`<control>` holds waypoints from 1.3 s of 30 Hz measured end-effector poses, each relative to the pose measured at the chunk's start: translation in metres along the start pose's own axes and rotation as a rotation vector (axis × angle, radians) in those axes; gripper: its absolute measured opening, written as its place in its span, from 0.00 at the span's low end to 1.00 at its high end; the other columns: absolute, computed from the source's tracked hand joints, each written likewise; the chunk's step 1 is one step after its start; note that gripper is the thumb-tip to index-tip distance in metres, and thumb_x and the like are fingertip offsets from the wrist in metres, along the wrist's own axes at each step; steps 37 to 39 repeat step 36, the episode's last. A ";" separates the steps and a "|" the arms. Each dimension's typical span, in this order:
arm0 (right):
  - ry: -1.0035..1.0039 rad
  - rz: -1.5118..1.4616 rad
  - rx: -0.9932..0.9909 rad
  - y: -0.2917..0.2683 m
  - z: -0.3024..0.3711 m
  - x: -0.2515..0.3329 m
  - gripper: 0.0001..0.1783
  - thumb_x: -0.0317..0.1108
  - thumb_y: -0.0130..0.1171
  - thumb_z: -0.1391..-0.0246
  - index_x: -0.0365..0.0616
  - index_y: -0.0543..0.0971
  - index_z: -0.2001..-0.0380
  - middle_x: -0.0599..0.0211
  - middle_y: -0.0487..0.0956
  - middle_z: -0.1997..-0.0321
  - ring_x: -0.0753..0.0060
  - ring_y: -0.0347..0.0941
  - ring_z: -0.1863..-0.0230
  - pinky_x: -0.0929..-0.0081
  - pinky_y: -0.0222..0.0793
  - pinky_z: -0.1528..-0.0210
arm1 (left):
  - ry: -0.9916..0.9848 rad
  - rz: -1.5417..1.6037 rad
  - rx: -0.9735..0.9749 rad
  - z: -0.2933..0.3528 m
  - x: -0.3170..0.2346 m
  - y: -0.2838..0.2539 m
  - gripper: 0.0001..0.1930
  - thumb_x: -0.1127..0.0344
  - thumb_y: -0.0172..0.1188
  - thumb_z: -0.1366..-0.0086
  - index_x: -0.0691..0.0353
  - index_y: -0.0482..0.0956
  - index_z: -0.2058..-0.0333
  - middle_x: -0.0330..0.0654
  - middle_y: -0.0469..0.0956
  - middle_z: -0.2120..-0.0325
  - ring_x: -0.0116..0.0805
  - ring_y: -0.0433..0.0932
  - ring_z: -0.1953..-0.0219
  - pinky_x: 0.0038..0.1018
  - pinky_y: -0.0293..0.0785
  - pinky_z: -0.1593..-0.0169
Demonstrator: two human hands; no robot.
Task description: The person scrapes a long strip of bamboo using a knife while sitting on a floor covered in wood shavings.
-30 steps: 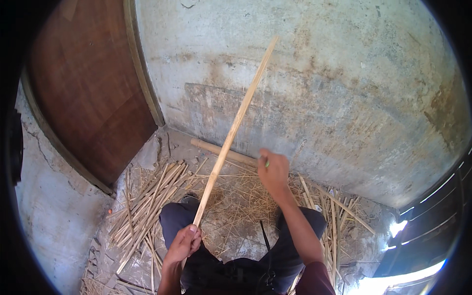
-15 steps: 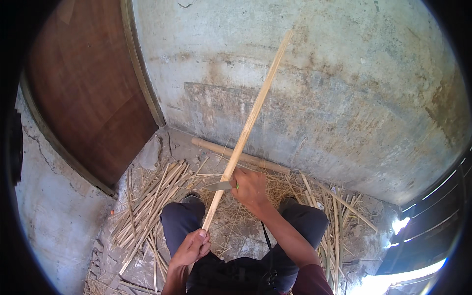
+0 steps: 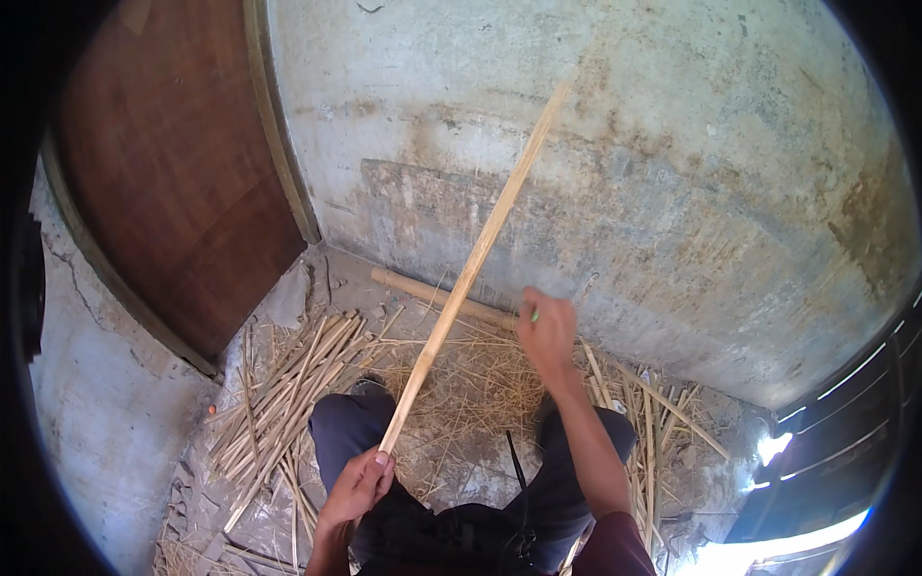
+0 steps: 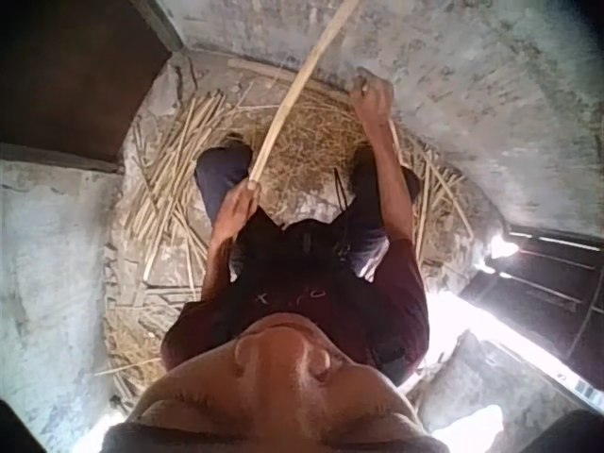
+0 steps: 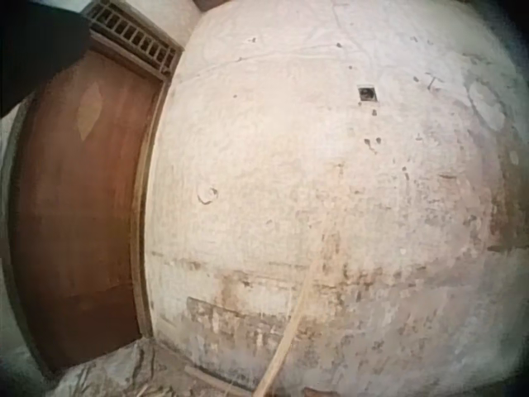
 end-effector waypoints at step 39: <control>-0.118 0.040 0.037 0.021 0.020 0.078 0.05 0.28 0.64 0.54 0.44 0.77 0.75 0.61 0.79 0.80 0.49 0.78 0.79 0.55 0.72 0.73 | 0.107 -0.090 0.061 -0.002 -0.011 0.017 0.20 0.56 0.43 0.13 0.60 0.68 0.67 0.31 0.64 0.81 0.21 0.61 0.80 0.24 0.60 0.74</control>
Point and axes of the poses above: each hand's wrist, its own z-axis away from the middle knuckle, its own y-axis out of the palm, x = y × z, the point moved 3 cm from there along -z, towards the middle knuckle
